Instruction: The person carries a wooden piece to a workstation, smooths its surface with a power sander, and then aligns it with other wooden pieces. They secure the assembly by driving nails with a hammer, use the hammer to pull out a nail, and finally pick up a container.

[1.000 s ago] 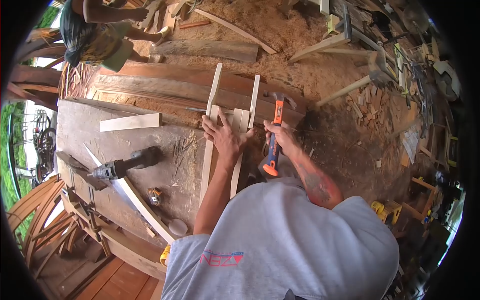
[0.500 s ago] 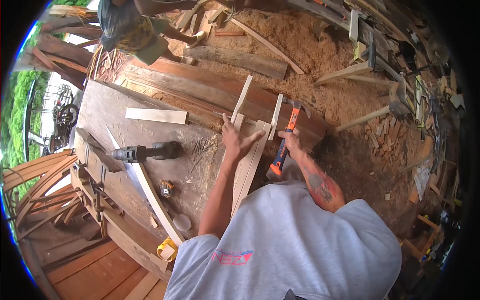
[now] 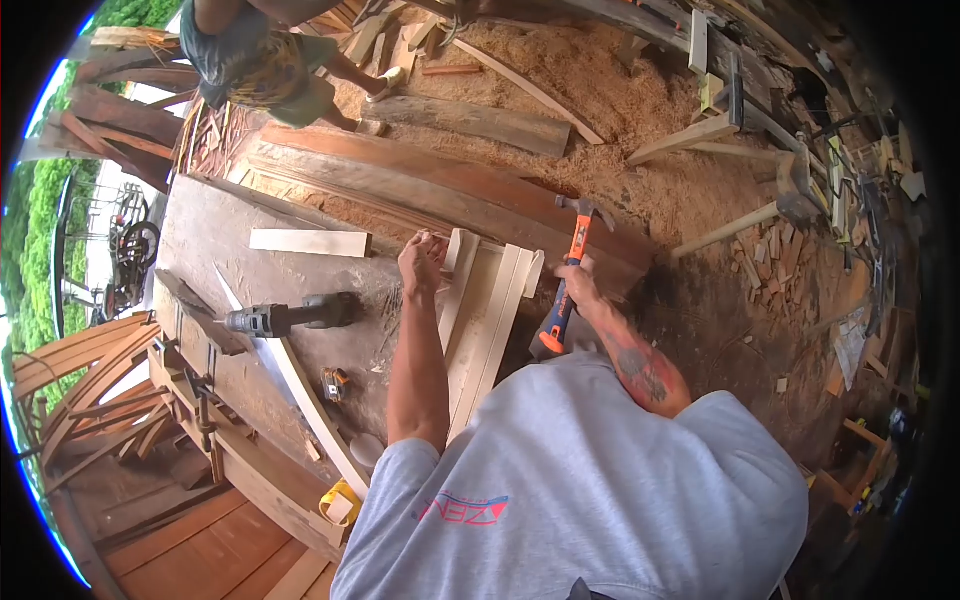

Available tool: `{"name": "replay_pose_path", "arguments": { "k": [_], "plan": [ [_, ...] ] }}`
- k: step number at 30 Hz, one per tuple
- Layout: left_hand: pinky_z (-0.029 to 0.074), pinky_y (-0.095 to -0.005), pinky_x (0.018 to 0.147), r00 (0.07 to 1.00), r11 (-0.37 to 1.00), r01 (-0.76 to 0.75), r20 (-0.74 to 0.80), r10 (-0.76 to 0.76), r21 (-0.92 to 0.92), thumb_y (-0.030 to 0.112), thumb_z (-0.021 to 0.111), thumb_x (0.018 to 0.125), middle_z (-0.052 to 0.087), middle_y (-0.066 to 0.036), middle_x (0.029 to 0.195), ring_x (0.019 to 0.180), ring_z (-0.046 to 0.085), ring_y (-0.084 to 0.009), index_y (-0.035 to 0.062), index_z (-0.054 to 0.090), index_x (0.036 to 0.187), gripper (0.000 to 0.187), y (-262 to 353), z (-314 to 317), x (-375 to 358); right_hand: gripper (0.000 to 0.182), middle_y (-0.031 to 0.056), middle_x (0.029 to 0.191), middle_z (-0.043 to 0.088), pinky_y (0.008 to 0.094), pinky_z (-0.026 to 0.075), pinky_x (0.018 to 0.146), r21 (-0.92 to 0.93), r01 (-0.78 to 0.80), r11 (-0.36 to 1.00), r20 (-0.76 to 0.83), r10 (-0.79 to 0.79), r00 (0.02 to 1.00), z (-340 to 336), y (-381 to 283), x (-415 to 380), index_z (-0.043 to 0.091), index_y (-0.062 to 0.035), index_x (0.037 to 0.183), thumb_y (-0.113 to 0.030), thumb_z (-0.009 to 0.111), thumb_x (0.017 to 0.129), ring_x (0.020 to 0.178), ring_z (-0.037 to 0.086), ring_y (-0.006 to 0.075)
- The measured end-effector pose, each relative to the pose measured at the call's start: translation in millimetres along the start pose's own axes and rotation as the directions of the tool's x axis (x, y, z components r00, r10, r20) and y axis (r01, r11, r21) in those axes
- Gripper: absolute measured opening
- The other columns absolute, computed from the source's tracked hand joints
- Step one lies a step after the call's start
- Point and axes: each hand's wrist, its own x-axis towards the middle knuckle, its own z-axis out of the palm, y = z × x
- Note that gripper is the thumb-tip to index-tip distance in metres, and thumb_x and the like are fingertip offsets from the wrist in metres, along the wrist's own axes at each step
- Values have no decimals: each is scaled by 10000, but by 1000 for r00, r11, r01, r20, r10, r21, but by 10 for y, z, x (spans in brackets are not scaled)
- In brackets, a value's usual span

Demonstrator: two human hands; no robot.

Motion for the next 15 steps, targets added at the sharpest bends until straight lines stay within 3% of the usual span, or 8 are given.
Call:
{"name": "replay_pose_path", "arguments": {
  "k": [4, 6, 8, 10, 11, 12, 13, 15],
  "plan": [
    [467, -271, 612, 980, 981, -177, 110, 168, 74, 75, 559, 910, 584, -32, 755, 667, 556, -124, 22, 569, 823, 102, -155, -105, 211, 436, 74, 733, 543, 297, 478, 407, 113, -75, 991, 116, 62, 991, -190, -481, -261, 468, 12, 1066, -169, 760, 798, 482, 561, 140],
    [463, -267, 620, 946, 877, -314, 38, 323, 362, 84, 571, 885, 573, -31, 748, 670, 541, -116, -11, 570, 911, 99, -243, -56, 261, 408, 61, 711, 554, 295, 456, 396, -168, -14, 986, 209, 50, 977, -517, -598, -328, 472, 4, 1049, -191, 756, 831, 470, 548, 134],
    [461, -266, 609, 899, 843, -392, -40, 436, 369, 88, 575, 887, 598, -50, 779, 678, 548, -114, -55, 564, 1073, 235, -283, 30, 207, 343, 65, 632, 537, 300, 413, 365, -372, 18, 928, 294, 100, 951, -910, -673, -390, 488, -6, 1052, -237, 696, 907, 449, 526, 113],
    [464, -271, 597, 800, 590, -561, 195, 568, 580, 90, 575, 904, 630, -59, 806, 669, 563, -118, -69, 514, 1237, 374, -293, -249, 477, 331, 150, 634, 579, 383, 464, 440, -655, 48, 754, 267, 171, 948, -1088, -1101, -667, 530, 19, 995, -229, 709, 868, 505, 603, 238],
    [467, -263, 607, 953, 791, -301, 207, 223, 532, 97, 601, 912, 650, -61, 813, 668, 572, -112, -55, 542, 1264, 388, 5, -70, 163, 331, 150, 634, 579, 383, 464, 440, -650, 30, 760, 247, 174, 953, -1177, -1012, -654, 530, 19, 995, -229, 709, 868, 505, 603, 238],
    [469, -254, 609, 967, 803, -245, 199, 161, 543, 132, 644, 915, 654, -40, 797, 672, 595, -106, -44, 632, 1160, 302, 96, -14, 86, 310, 205, 677, 604, 427, 486, 520, -714, 256, 651, 375, 48, 926, -1305, -859, -611, 553, 30, 961, -207, 705, 833, 589, 631, 326],
    [482, -264, 626, 954, 733, -281, 264, 142, 620, 158, 666, 908, 666, -45, 797, 682, 609, -118, -36, 670, 1101, 274, 136, -111, 175, 289, 260, 719, 629, 470, 508, 599, -734, 462, 498, 508, -51, 860, -1373, -822, -622, 576, 41, 927, -185, 702, 798, 674, 659, 413],
    [504, -308, 706, 930, 542, -356, 348, 122, 761, 204, 702, 889, 694, -80, 853, 769, 640, -165, -9, 726, 1011, 247, 263, -220, 268, 255, 290, 760, 633, 482, 508, 674, -749, 441, 495, 517, 21, 855, -1331, -827, -643, 593, 41, 906, -156, 678, 768, 754, 645, 459]
  ]
}}
